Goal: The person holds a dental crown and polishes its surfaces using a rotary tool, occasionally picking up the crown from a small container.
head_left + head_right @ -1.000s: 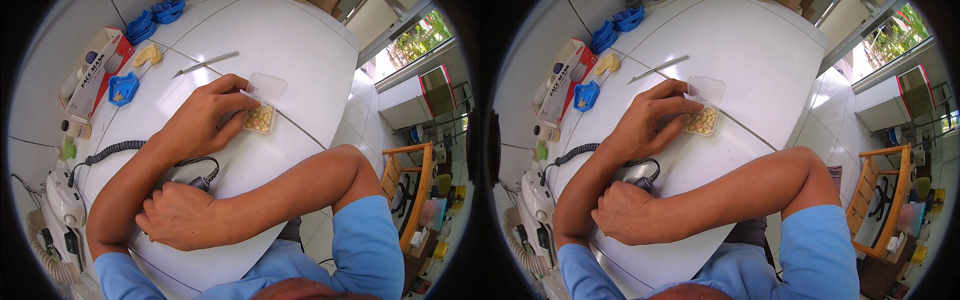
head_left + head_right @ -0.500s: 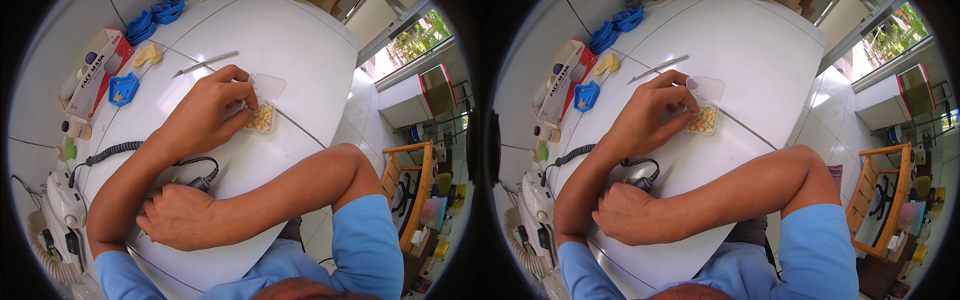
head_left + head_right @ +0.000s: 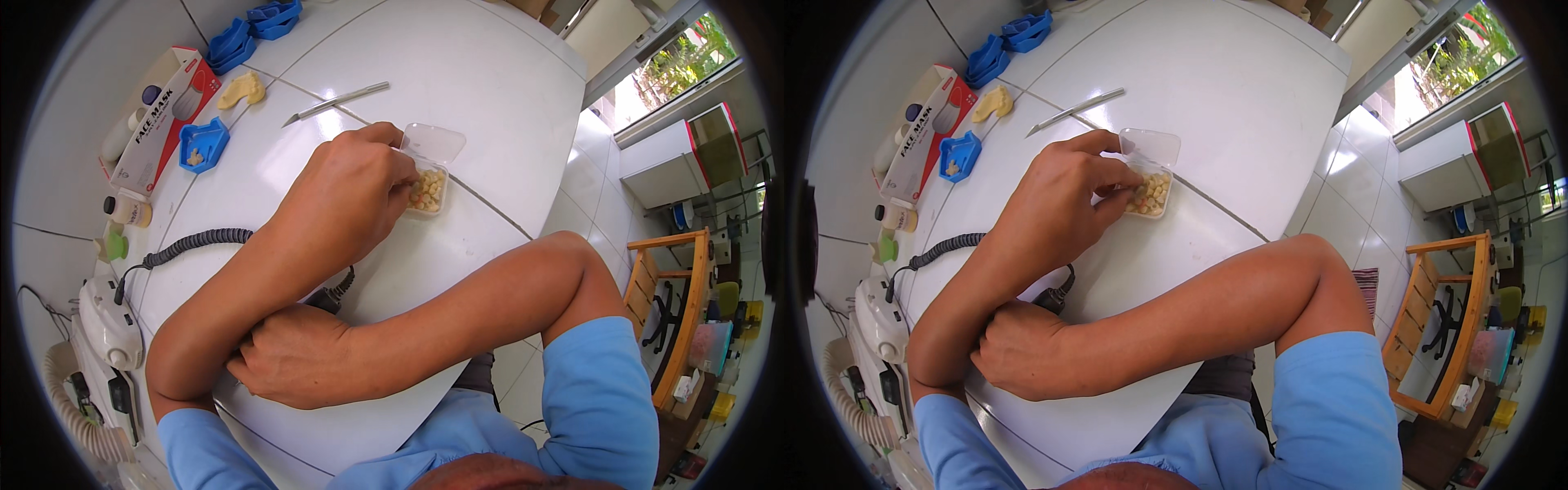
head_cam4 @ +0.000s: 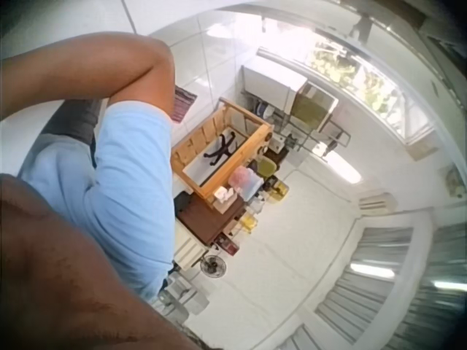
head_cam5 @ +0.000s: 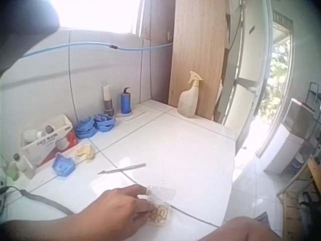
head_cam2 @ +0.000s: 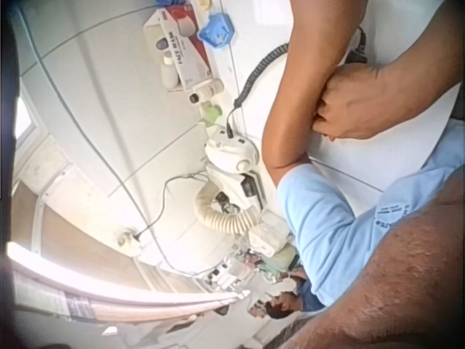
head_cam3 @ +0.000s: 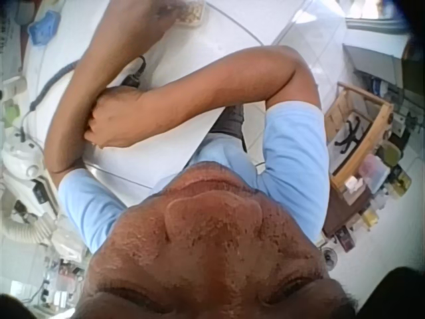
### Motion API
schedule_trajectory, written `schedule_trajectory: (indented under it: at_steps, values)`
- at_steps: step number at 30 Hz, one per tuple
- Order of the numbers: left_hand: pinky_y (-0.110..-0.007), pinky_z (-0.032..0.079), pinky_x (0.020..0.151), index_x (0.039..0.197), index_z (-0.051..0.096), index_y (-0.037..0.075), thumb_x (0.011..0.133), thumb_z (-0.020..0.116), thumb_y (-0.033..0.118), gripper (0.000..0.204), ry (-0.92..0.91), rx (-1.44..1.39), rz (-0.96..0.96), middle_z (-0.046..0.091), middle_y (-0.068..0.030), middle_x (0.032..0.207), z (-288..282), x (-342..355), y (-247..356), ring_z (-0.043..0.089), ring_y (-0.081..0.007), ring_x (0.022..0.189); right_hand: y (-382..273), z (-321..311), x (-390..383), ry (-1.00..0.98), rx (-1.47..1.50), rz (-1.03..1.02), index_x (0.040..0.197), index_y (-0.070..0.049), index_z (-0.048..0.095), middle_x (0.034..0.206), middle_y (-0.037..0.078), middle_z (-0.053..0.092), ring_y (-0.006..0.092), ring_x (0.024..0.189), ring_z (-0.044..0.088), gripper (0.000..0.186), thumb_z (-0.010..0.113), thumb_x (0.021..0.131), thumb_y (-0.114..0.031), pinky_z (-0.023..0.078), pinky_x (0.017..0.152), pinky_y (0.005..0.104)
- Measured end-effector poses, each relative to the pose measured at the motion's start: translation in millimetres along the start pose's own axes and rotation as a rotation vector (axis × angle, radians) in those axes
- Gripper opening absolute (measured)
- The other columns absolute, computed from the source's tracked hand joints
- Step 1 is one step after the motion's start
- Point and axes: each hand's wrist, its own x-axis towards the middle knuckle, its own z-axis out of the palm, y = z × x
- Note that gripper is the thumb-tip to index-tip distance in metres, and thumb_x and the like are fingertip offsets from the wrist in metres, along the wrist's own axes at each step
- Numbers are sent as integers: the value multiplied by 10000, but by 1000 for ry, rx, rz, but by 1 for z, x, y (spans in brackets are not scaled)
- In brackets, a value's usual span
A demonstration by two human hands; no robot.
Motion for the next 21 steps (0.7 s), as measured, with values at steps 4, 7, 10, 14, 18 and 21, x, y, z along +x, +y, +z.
schedule_trajectory:
  at_steps: [4, 7, 10, 14, 18, 21]
  values:
    - [-404, 664, 820, 1101, 889, -3, 882, 847, 9, 224, -29, -59, -51, 804, -256, 1259, -1, 5, 4, 821, -356, 855, 2, -1, 0, 21, -28, -11, 902, -31, 715, 741, 148, 744, 277, 632, 723, 199, 704, 950, -224, 516, 585, 445]
    - [-410, 661, 813, 1111, 887, -4, 889, 842, 17, 227, -18, -44, -40, 806, -255, 1232, -4, 1, 3, 817, -359, 862, 1, -1, 1, 30, -3, -14, 903, -32, 716, 745, 147, 750, 272, 626, 724, 193, 709, 945, -220, 515, 578, 447]
    - [-424, 659, 816, 1116, 889, -2, 890, 840, 23, 233, -19, 12, -10, 804, -249, 1221, -3, -1, 5, 811, -372, 880, 1, 1, 0, 32, 18, -7, 910, -31, 721, 754, 143, 759, 269, 628, 731, 188, 709, 944, -216, 522, 575, 450]
    - [-451, 648, 820, 1077, 877, -15, 887, 829, 17, 198, -45, 55, 2, 797, -245, 1196, -2, -3, 5, 798, -400, 895, 0, 4, -1, 42, 46, 5, 919, -34, 730, 758, 140, 766, 275, 633, 741, 183, 708, 947, -213, 534, 571, 457]
    - [-483, 627, 809, 960, 808, -42, 895, 802, -6, 75, -42, 39, -11, 769, -216, 1111, -4, -3, 10, 773, -414, 868, 0, 3, -1, 61, 40, 11, 922, -36, 734, 758, 145, 769, 286, 631, 743, 181, 710, 947, -213, 540, 571, 465]
    - [-490, 617, 823, 933, 736, -39, 900, 790, -20, 66, -60, 22, -49, 734, -195, 1058, -5, -1, 13, 759, -420, 880, 0, 4, 0, 32, 63, 19, 918, -35, 734, 758, 147, 768, 289, 636, 743, 183, 711, 948, -214, 541, 572, 468]
